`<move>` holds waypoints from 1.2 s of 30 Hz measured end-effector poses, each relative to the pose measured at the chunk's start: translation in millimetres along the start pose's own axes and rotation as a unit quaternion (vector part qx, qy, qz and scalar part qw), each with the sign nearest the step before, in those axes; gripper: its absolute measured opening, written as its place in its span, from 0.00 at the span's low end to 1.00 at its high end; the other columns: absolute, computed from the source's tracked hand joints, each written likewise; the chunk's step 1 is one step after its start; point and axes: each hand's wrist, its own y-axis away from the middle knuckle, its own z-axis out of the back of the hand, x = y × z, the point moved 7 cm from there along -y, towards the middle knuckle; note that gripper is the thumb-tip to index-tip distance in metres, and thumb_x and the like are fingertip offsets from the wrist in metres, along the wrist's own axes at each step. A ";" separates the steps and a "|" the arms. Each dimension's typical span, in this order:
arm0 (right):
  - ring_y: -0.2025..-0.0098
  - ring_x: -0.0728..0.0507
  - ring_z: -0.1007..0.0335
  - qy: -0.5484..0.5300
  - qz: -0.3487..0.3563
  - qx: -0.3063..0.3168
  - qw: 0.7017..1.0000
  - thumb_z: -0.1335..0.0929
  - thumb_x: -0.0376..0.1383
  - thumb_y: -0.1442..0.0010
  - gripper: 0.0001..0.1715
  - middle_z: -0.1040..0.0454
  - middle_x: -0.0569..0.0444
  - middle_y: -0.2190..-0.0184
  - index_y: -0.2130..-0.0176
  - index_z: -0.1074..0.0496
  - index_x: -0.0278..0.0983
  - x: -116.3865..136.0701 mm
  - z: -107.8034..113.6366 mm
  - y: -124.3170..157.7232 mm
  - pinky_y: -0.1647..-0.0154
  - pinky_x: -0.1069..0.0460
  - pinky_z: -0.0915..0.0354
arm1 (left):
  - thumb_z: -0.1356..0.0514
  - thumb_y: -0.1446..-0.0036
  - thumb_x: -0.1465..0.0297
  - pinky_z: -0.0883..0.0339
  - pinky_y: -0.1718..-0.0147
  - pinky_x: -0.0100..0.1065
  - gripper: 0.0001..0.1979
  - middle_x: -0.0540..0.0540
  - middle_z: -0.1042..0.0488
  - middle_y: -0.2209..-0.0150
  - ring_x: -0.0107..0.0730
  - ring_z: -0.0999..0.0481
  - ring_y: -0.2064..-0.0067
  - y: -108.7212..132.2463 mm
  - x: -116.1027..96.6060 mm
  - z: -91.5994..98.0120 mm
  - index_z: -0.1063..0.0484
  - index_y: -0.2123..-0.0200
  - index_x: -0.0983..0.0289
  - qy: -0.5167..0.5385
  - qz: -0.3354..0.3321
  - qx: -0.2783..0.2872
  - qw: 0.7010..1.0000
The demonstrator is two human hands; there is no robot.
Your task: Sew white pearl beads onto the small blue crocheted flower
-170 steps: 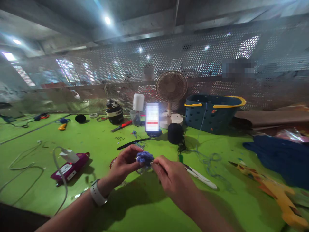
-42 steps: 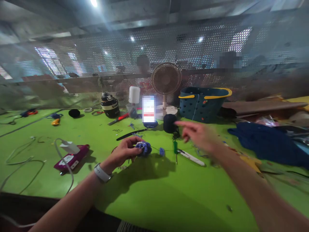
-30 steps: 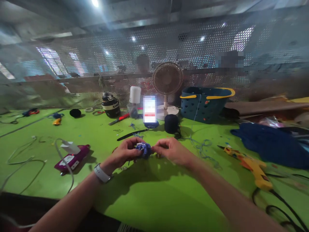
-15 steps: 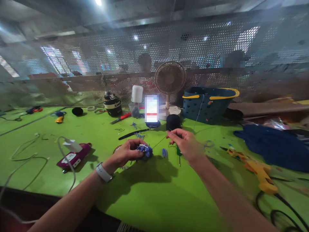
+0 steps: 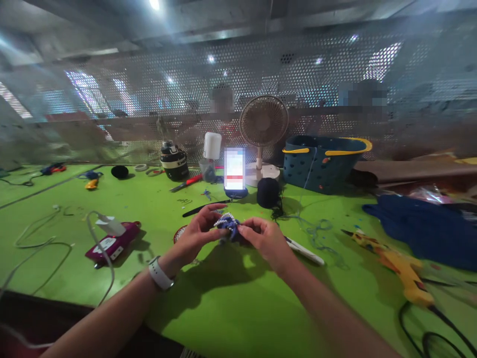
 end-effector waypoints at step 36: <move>0.72 0.49 0.34 0.098 0.134 -0.044 0.985 0.31 0.45 0.43 0.15 0.26 0.55 0.73 0.67 0.25 0.35 6.9 7.9 8.0 0.72 0.55 0.38 | 0.34 0.49 0.73 0.27 0.67 0.29 0.10 0.53 0.25 0.65 0.27 0.24 0.67 5.7 7.7 -14.2 0.29 0.63 0.66 -0.046 -0.038 0.084 0.995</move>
